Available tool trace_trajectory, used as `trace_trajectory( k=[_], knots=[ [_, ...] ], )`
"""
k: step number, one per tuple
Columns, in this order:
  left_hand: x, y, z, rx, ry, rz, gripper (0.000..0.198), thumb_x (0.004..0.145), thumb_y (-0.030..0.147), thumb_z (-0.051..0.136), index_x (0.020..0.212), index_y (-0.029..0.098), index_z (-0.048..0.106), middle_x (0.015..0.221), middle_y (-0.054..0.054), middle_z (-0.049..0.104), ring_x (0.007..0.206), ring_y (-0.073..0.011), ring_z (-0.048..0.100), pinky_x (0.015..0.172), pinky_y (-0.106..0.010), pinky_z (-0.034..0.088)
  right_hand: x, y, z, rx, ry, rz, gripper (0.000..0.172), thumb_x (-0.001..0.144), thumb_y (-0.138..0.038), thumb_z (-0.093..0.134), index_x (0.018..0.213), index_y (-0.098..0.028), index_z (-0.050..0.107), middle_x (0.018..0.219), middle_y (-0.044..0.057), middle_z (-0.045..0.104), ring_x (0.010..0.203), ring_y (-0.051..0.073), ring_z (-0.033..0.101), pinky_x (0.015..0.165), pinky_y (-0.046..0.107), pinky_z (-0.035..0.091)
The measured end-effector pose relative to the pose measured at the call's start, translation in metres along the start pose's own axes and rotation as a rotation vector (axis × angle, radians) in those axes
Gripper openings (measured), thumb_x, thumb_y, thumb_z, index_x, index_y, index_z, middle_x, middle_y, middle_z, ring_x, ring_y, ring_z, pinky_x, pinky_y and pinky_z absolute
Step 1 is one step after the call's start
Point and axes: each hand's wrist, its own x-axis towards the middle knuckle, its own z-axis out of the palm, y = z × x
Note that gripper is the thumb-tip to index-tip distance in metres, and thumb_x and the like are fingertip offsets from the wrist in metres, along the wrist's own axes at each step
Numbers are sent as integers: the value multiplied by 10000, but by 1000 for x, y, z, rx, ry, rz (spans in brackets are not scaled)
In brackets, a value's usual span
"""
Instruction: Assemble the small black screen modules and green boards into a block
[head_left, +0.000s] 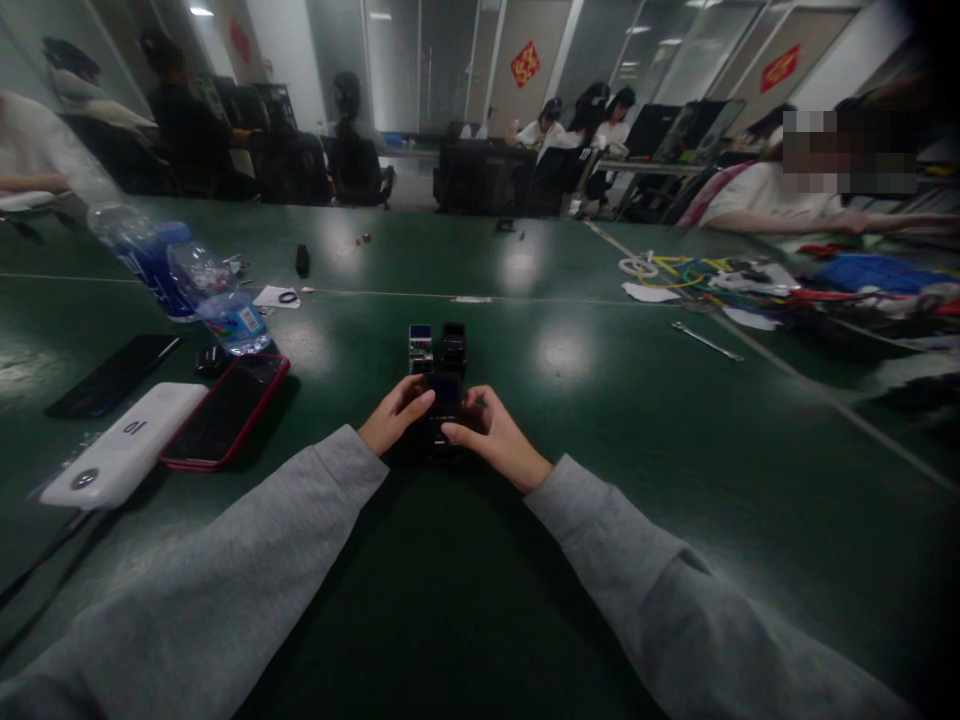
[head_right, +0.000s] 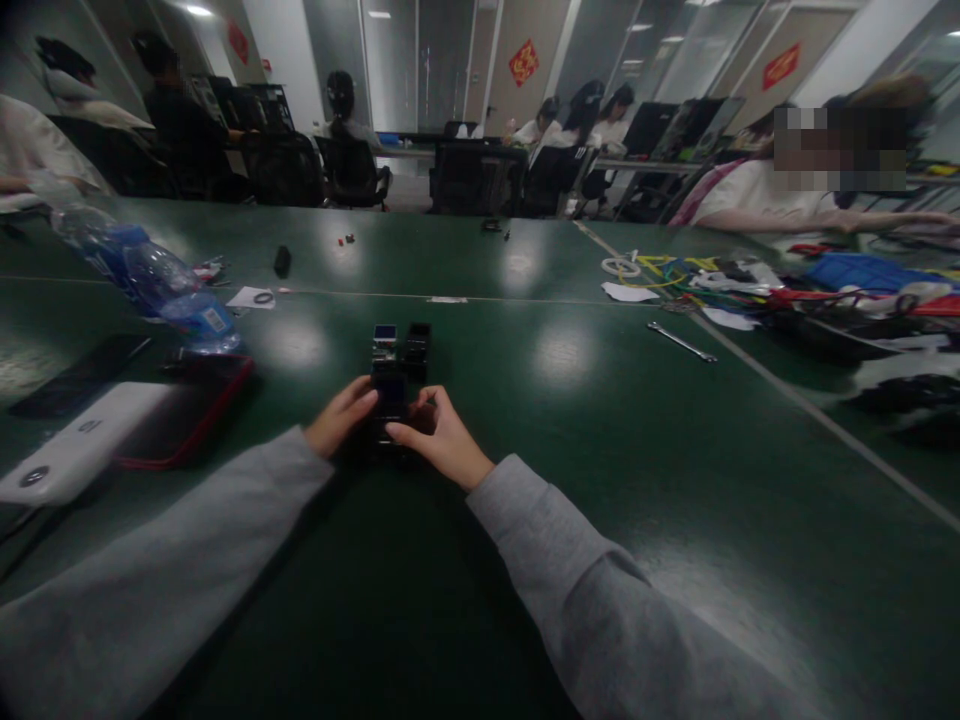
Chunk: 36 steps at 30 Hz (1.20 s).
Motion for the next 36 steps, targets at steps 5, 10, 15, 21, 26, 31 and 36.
trace_trajectory(
  k=[5, 10, 15, 21, 26, 31, 36],
  knots=[
    [1, -1, -2, 59, -43, 36, 523, 749, 414, 675, 1178, 172, 499, 1123, -98, 613, 1104, -263, 545, 978, -446, 367, 0, 0, -1, 3, 30, 20, 465, 718, -336, 762, 938, -240, 364, 944, -3, 542, 910, 173, 585, 807, 363, 500],
    [-1, 0, -1, 61, -65, 52, 522, 743, 394, 680, 1176, 174, 488, 1148, -107, 606, 1110, -268, 549, 1000, -472, 349, 0, -1, -1, 11, 46, 32, 469, 715, -330, 768, 936, -240, 365, 937, -6, 548, 892, 163, 582, 794, 343, 494],
    [0, 0, -2, 44, -86, 52, 559, 727, 389, 691, 1204, 184, 486, 1171, -115, 599, 1136, -294, 533, 998, -499, 349, 0, -2, 0, 18, 60, 34, 476, 702, -342, 777, 921, -240, 367, 908, -15, 540, 867, 156, 576, 782, 332, 484],
    [0, 0, -2, 56, -76, 8, 589, 720, 380, 697, 1223, 180, 464, 1179, -110, 581, 1113, -286, 546, 966, -484, 385, 1, 0, -2, 30, 63, 26, 487, 690, -338, 786, 915, -239, 366, 920, -14, 549, 889, 165, 583, 794, 339, 487],
    [-1, 3, -2, 78, -66, -10, 606, 714, 384, 702, 1229, 178, 458, 1203, -120, 563, 1130, -300, 534, 947, -490, 401, 1, 0, -4, 34, 42, 16, 466, 709, -313, 773, 925, -238, 367, 918, -14, 550, 886, 159, 585, 785, 331, 491],
    [-1, 2, -2, 93, -75, 5, 620, 721, 389, 700, 1242, 171, 445, 1217, -133, 553, 1135, -300, 530, 953, -488, 397, 1, -1, -3, 27, 29, 13, 448, 717, -300, 767, 907, -233, 367, 926, -11, 548, 888, 156, 582, 776, 326, 494],
    [-3, 2, -1, 103, -83, 48, 607, 739, 398, 688, 1244, 174, 439, 1218, -132, 552, 1111, -285, 546, 957, -470, 396, 1, -2, -3, 45, 17, 8, 420, 731, -266, 763, 903, -228, 382, 929, -16, 550, 886, 142, 579, 767, 302, 491]
  ],
)
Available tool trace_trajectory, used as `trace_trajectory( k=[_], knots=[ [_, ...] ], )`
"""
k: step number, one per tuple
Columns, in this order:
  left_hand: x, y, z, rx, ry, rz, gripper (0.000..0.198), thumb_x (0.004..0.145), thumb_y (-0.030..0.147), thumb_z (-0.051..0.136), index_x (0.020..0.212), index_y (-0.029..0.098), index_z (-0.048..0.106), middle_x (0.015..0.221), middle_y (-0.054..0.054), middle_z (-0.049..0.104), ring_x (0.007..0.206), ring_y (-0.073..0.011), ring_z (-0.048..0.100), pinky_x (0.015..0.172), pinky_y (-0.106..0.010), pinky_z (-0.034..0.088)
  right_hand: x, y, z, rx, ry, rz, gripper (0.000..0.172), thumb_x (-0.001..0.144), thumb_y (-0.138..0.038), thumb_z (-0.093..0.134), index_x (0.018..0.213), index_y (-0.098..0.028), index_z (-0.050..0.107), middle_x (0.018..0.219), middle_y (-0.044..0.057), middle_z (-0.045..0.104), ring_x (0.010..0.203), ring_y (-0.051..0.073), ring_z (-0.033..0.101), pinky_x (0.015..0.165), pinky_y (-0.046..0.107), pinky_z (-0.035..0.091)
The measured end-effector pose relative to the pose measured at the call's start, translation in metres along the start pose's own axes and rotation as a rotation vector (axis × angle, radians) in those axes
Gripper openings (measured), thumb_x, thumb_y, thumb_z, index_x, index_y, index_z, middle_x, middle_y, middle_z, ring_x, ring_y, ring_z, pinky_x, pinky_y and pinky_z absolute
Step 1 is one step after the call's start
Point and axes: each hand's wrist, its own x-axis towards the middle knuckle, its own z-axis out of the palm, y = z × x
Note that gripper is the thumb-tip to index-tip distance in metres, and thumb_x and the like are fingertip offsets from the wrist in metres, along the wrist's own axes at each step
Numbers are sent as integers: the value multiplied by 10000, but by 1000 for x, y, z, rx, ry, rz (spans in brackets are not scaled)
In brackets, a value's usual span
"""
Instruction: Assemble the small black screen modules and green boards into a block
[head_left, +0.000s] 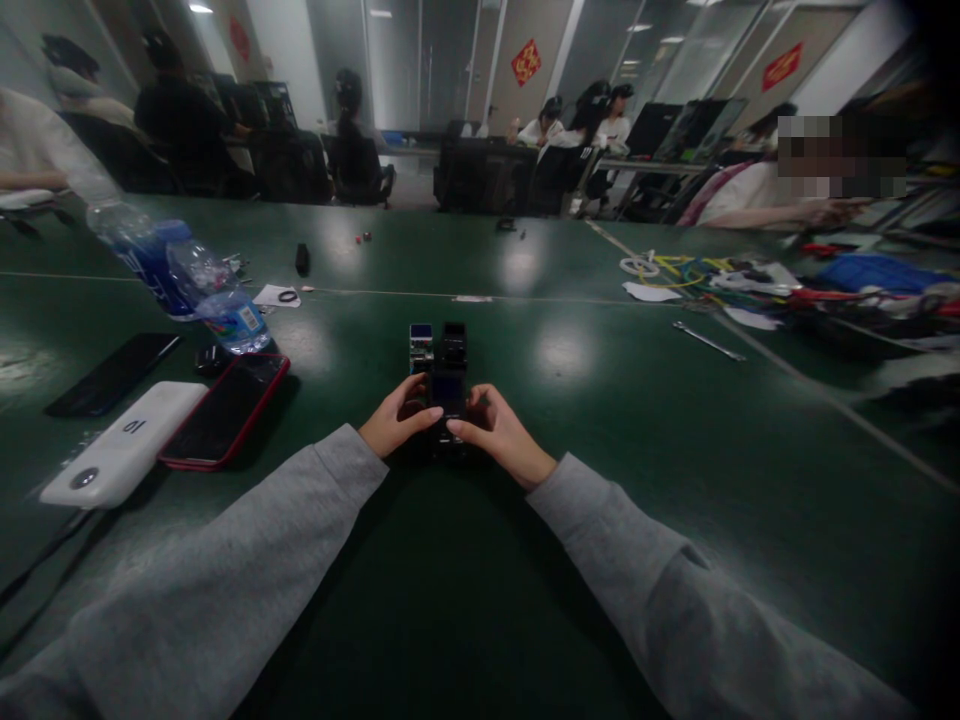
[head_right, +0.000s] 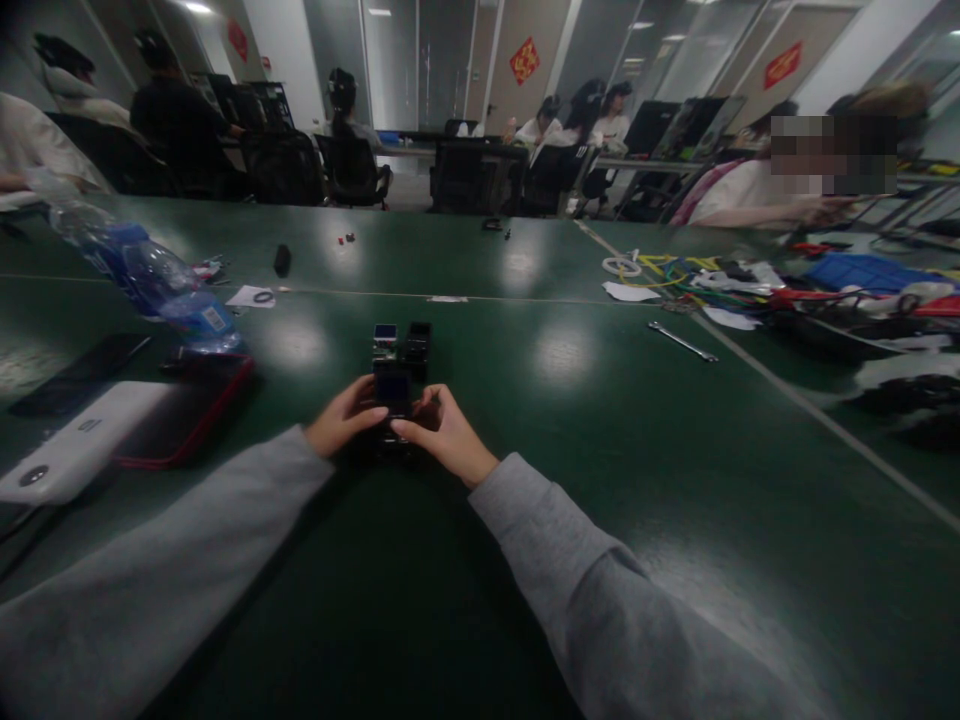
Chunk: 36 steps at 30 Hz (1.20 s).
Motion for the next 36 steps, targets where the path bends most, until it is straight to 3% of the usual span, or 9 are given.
trace_trajectory(
  k=[8, 14, 24, 29, 36],
  knots=[
    [0, 1, 1, 23, 18, -6, 649, 688, 411, 732, 1209, 169, 431, 1071, -94, 590, 998, -246, 579, 902, -443, 419, 0, 1, 1, 12, 52, 10, 420, 725, -304, 767, 899, -228, 392, 896, -21, 541, 829, 133, 569, 722, 279, 477],
    [0, 4, 3, 37, 109, -67, 752, 632, 398, 775, 1247, 173, 405, 807, 7, 547, 802, -181, 572, 825, -412, 433, 1, 3, -1, 5, 86, 19, 443, 717, -314, 769, 925, -240, 384, 910, -18, 544, 863, 144, 567, 746, 284, 475],
    [0, 1, 1, 34, 95, -52, 709, 621, 355, 790, 1213, 182, 441, 838, -9, 564, 811, -189, 580, 821, -424, 439, 1, 1, 1, -47, -35, 11, 547, 715, -304, 772, 999, -257, 307, 1125, 53, 553, 1054, 213, 563, 887, 401, 478],
    [0, 2, 2, 8, 94, -63, 699, 621, 357, 785, 1206, 181, 445, 889, -31, 583, 858, -202, 584, 846, -437, 431, 1, -1, 1, 0, -4, 51, 510, 746, -335, 743, 985, -259, 298, 1084, 46, 590, 1001, 208, 596, 854, 394, 497],
    [0, 4, 2, -15, 89, -52, 710, 609, 339, 796, 1213, 182, 457, 812, -1, 562, 804, -179, 578, 824, -415, 439, 0, 1, 0, 32, 19, 31, 516, 721, -284, 766, 979, -258, 320, 1044, 32, 611, 1006, 205, 598, 853, 373, 494]
  ],
)
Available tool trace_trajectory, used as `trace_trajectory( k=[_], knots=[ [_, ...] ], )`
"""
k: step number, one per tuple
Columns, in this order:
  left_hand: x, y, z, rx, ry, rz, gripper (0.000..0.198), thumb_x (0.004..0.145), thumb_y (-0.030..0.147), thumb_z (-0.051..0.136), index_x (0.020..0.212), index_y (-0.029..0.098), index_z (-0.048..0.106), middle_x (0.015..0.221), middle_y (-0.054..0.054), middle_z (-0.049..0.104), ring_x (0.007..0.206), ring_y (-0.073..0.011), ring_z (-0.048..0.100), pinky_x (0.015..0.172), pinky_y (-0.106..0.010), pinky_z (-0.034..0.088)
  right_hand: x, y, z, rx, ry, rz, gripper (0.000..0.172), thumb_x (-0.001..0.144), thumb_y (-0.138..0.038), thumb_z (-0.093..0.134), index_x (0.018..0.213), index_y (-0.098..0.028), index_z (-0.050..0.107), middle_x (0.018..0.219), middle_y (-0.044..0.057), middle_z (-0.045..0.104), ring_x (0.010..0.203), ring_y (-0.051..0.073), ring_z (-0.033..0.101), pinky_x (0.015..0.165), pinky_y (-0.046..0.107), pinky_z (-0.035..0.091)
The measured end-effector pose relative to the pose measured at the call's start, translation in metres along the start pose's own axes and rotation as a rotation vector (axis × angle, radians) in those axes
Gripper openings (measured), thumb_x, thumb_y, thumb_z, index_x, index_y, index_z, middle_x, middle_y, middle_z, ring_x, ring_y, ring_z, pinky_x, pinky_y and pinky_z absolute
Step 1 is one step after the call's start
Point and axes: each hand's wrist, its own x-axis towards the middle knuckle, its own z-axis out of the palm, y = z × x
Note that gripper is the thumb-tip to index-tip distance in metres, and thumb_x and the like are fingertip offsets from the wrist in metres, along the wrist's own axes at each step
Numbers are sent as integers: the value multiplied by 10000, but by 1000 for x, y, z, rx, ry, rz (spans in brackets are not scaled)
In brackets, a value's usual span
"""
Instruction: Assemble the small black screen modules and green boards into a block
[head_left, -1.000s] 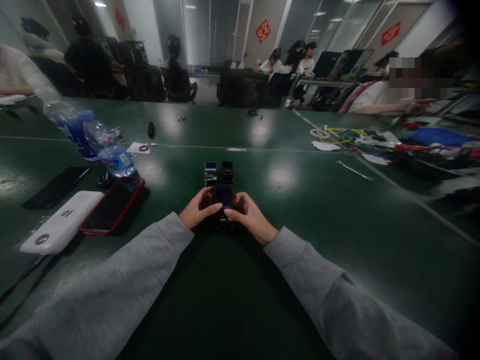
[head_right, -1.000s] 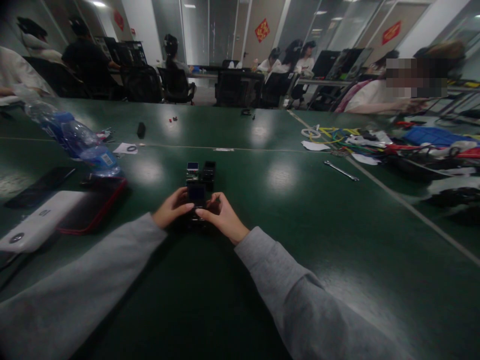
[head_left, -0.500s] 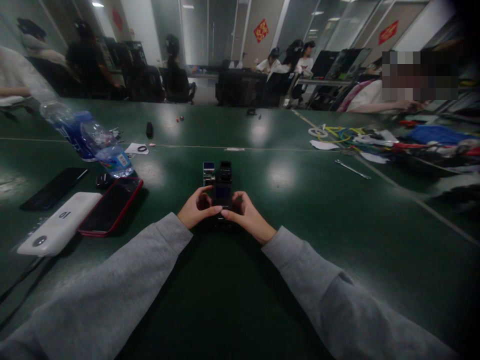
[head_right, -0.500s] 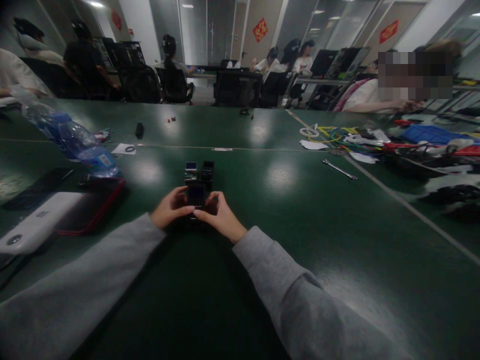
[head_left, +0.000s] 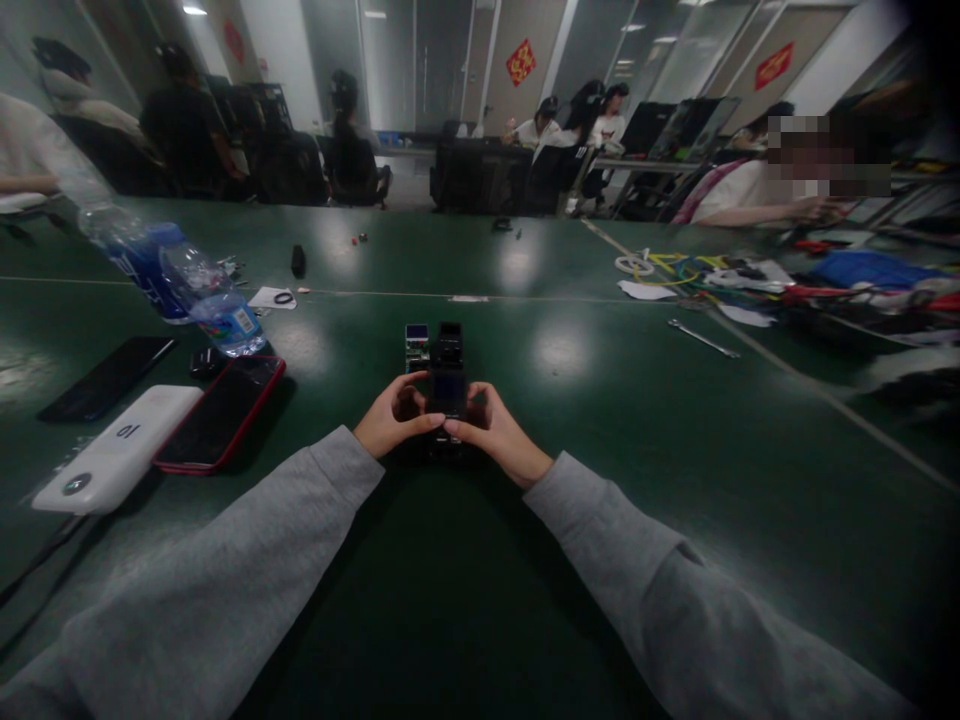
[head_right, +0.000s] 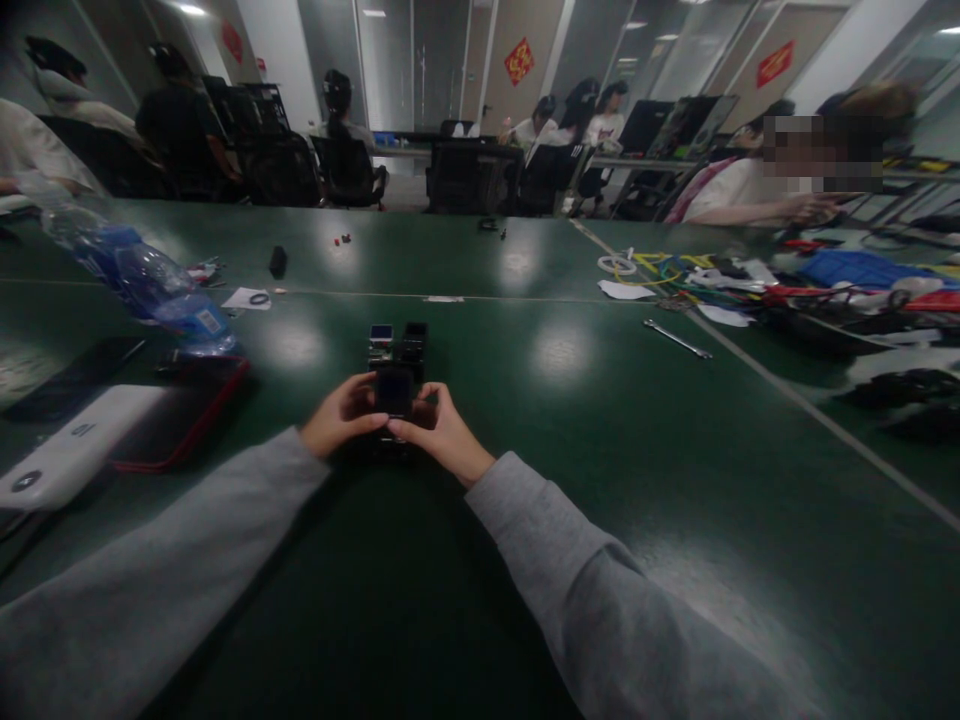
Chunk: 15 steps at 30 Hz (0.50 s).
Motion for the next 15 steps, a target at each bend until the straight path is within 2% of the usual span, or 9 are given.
trace_trajectory(
  k=[4, 10, 15],
  knots=[
    [0, 1, 1, 1, -5, 21, 739, 614, 332, 794, 1246, 188, 438, 823, -5, 573, 826, -184, 581, 832, -412, 436, 0, 1, 1, -38, 34, -29, 497, 710, -285, 771, 943, -252, 333, 1013, 13, 600, 968, 193, 604, 836, 363, 500],
    [0, -1, 0, -25, -6, 11, 679, 643, 352, 773, 1220, 188, 456, 986, -60, 608, 939, -217, 587, 866, -425, 430, -1, 0, 3, -55, -2, -55, 482, 717, -290, 762, 929, -250, 331, 1030, 17, 577, 986, 199, 594, 833, 371, 501],
    [1, -2, -1, -13, -7, 23, 692, 644, 353, 775, 1230, 186, 447, 993, -67, 614, 954, -228, 590, 868, -433, 431, -1, -1, 4, -49, -17, -68, 482, 726, -283, 758, 919, -245, 319, 1026, 20, 573, 981, 192, 592, 839, 368, 492]
  ],
)
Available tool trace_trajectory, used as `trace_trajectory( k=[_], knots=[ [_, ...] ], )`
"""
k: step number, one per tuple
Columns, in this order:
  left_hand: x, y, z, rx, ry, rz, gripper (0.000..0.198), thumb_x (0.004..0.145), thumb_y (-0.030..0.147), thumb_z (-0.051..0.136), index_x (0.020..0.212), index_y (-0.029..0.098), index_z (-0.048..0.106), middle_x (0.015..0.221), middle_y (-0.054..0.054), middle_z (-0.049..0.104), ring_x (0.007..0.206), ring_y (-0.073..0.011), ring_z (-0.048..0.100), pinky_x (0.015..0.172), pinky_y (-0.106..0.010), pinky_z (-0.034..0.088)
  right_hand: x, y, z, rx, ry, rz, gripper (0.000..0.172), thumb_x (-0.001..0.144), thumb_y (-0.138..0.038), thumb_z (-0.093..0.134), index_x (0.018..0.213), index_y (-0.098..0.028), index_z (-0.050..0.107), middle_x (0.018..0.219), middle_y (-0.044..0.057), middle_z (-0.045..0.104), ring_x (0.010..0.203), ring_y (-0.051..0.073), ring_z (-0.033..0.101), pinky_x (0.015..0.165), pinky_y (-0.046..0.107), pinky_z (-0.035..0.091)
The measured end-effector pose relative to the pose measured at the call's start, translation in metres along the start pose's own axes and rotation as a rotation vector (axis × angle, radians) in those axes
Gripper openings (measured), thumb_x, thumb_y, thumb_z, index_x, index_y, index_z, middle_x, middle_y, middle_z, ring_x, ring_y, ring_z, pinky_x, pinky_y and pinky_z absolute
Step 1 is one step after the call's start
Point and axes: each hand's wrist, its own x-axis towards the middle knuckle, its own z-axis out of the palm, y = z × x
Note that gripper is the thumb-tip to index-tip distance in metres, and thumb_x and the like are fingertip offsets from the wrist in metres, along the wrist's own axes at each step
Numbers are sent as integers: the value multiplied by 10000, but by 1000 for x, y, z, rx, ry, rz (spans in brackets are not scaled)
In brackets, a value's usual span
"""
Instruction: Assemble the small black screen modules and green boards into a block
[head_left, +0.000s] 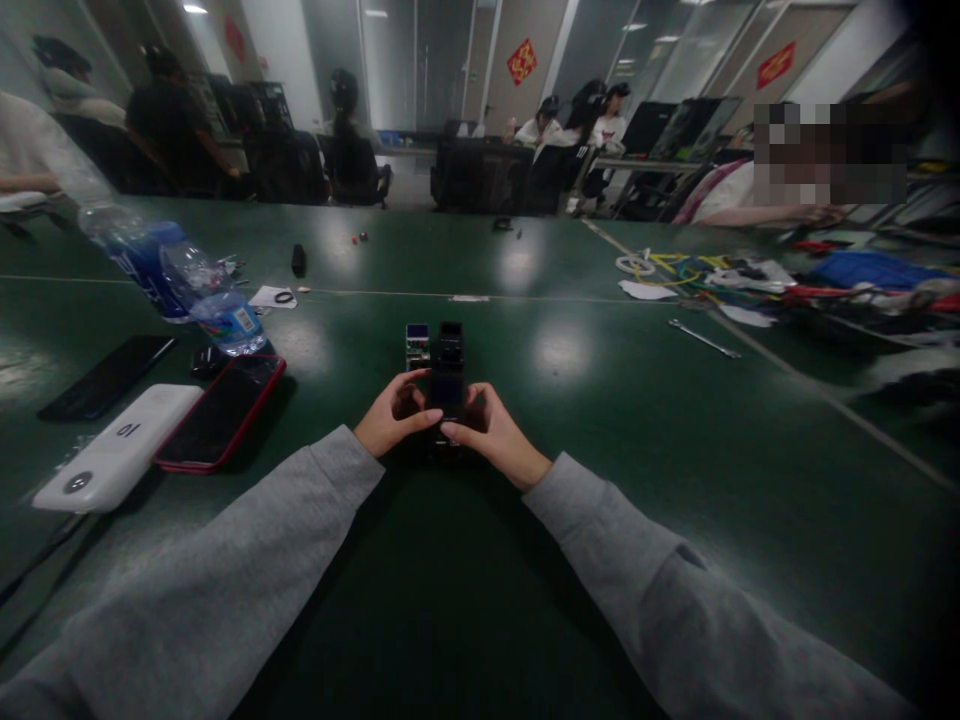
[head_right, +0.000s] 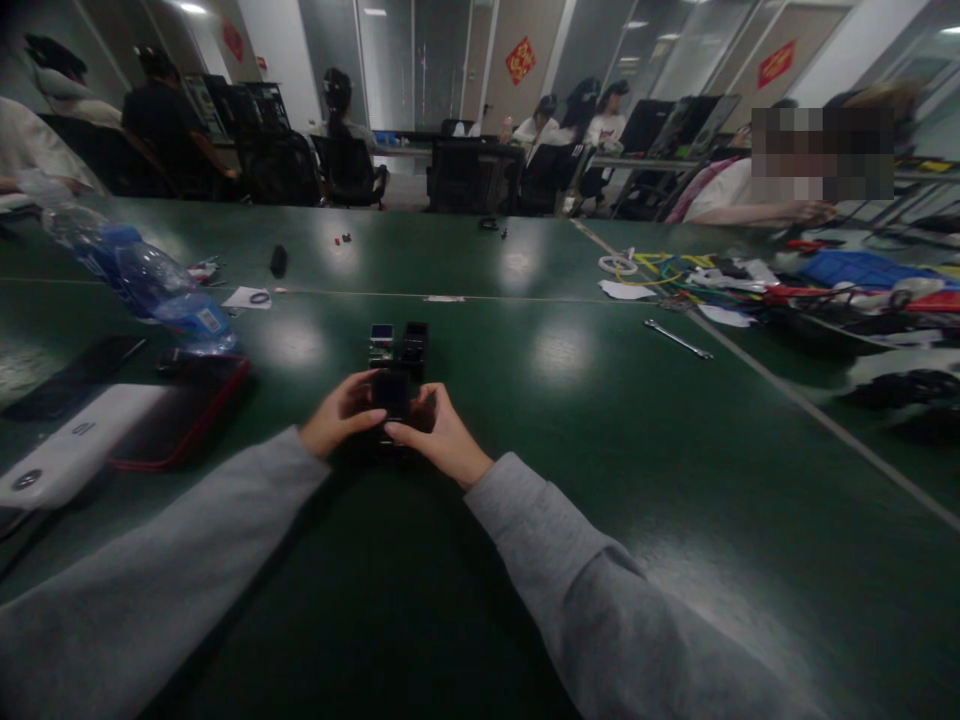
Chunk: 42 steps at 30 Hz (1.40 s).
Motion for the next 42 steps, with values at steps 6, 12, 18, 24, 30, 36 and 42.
trace_trajectory(
  k=[6, 12, 18, 24, 30, 36, 42],
  knots=[
    [0, 1, 1, -11, -21, 23, 751, 639, 318, 785, 1274, 198, 403, 1078, -94, 605, 974, -229, 593, 868, -424, 440, 0, -1, 1, -32, 4, -1, 474, 722, -297, 759, 908, -242, 327, 1009, 20, 562, 963, 186, 582, 826, 362, 488],
    [-2, 1, 3, 32, 4, 53, 691, 656, 326, 772, 1245, 194, 434, 1162, -113, 582, 1040, -242, 569, 891, -419, 431, 0, -1, 1, -72, -3, 11, 472, 723, -331, 753, 922, -245, 335, 1000, 19, 560, 972, 195, 577, 845, 382, 493],
    [-4, 1, 6, 81, 1, 49, 737, 650, 335, 776, 1268, 201, 398, 1178, -120, 566, 1040, -250, 571, 867, -420, 447, -1, -1, 2, -42, -23, -10, 459, 736, -290, 749, 919, -244, 330, 973, 7, 561, 934, 177, 585, 812, 351, 496],
    [-4, -3, 8, 107, 66, 44, 655, 678, 372, 754, 1205, 171, 421, 1190, -126, 546, 1052, -254, 563, 876, -422, 445, 0, -3, 3, -42, -32, 1, 447, 750, -300, 733, 924, -244, 326, 1002, 16, 565, 972, 192, 584, 843, 379, 494],
    [-3, -6, 8, 150, 56, 43, 628, 738, 432, 691, 1233, 172, 405, 1168, -117, 556, 1058, -248, 555, 879, -407, 440, 1, -2, 1, -54, -15, 57, 458, 738, -340, 740, 923, -242, 333, 1003, 18, 564, 974, 200, 583, 836, 384, 495],
    [-4, 0, 12, 121, 83, 54, 497, 845, 516, 519, 1189, 161, 462, 1080, -88, 595, 1041, -229, 555, 894, -374, 420, 1, 1, 0, -93, 9, 46, 448, 746, -365, 730, 927, -241, 340, 992, 19, 562, 944, 196, 586, 820, 394, 500],
    [-4, 5, 13, 107, 199, 100, 443, 877, 529, 446, 1143, 183, 522, 1066, -63, 595, 1010, -197, 549, 888, -347, 417, -2, 1, 3, -134, -3, 20, 446, 743, -390, 730, 922, -239, 350, 961, 13, 551, 911, 191, 576, 798, 381, 495]
  ],
)
